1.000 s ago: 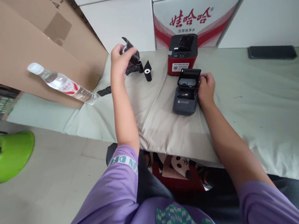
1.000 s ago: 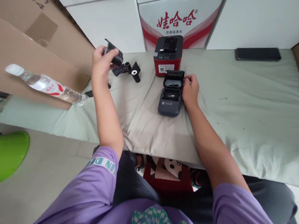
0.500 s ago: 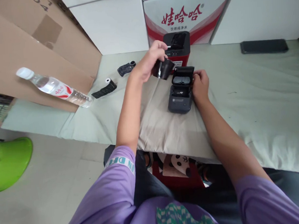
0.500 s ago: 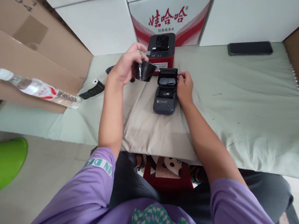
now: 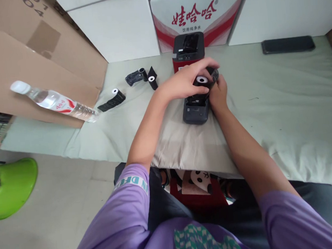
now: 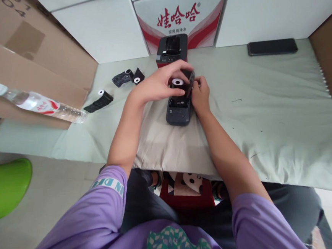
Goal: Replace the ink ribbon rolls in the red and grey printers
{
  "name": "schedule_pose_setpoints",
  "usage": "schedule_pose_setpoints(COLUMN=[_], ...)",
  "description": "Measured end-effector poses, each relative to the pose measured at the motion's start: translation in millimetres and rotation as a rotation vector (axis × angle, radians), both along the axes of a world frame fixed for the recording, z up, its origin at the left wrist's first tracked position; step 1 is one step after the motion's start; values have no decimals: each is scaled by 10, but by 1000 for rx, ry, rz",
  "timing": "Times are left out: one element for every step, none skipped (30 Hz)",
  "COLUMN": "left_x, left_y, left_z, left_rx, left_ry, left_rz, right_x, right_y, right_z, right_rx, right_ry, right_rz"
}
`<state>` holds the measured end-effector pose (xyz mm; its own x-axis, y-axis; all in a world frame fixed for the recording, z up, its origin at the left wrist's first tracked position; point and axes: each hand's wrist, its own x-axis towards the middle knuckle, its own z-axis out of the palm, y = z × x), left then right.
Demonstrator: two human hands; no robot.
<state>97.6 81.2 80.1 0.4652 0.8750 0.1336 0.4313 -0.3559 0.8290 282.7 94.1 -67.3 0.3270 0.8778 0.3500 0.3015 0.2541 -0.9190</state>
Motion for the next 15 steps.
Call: schedule_pose_setpoints(left_x=[22, 43, 60, 73, 81, 86, 87, 85, 83, 80, 77, 73, 68, 62, 55], left_y=[-11, -25, -38, -46, -48, -42, -30, -13, 8, 32, 57, 83, 108, 132, 154], left_z=[0, 7, 16, 21, 19, 8, -12, -39, -71, -105, -139, -170, -198, -222, -240], left_rx=[19, 41, 69, 97, 120, 136, 146, 152, 157, 160, 165, 168, 168, 162, 151], left_ry=[35, 72, 106, 138, 167, 193, 218, 241, 261, 275, 283, 287, 293, 306, 333], left_rz=[-51, -105, -156, -200, -230, -248, -255, -255, -253, -252, -247, -240, -229, -217, -212], right_x=[-10, -18, -23, -26, -26, -25, -21, -16, -10, -4, 1, 5, 7, 7, 5], right_y=[-11, -19, -23, -22, -17, -9, 3, 15, 28, 39, 50, 58, 63, 66, 64], right_z=[13, 21, 24, 22, 14, 2, -12, -29, -45, -60, -73, -82, -87, -86, -80], right_rx=[-5, -1, 7, 16, 23, 29, 35, 40, 46, 52, 58, 61, 61, 57, 52], right_ry=[11, 22, 30, 37, 45, 53, 59, 63, 64, 65, 66, 64, 61, 55, 47], right_rz=[0, 0, 1, 0, -6, -16, -21, -24, -24, -24, -24, -22, -20, -19, -21])
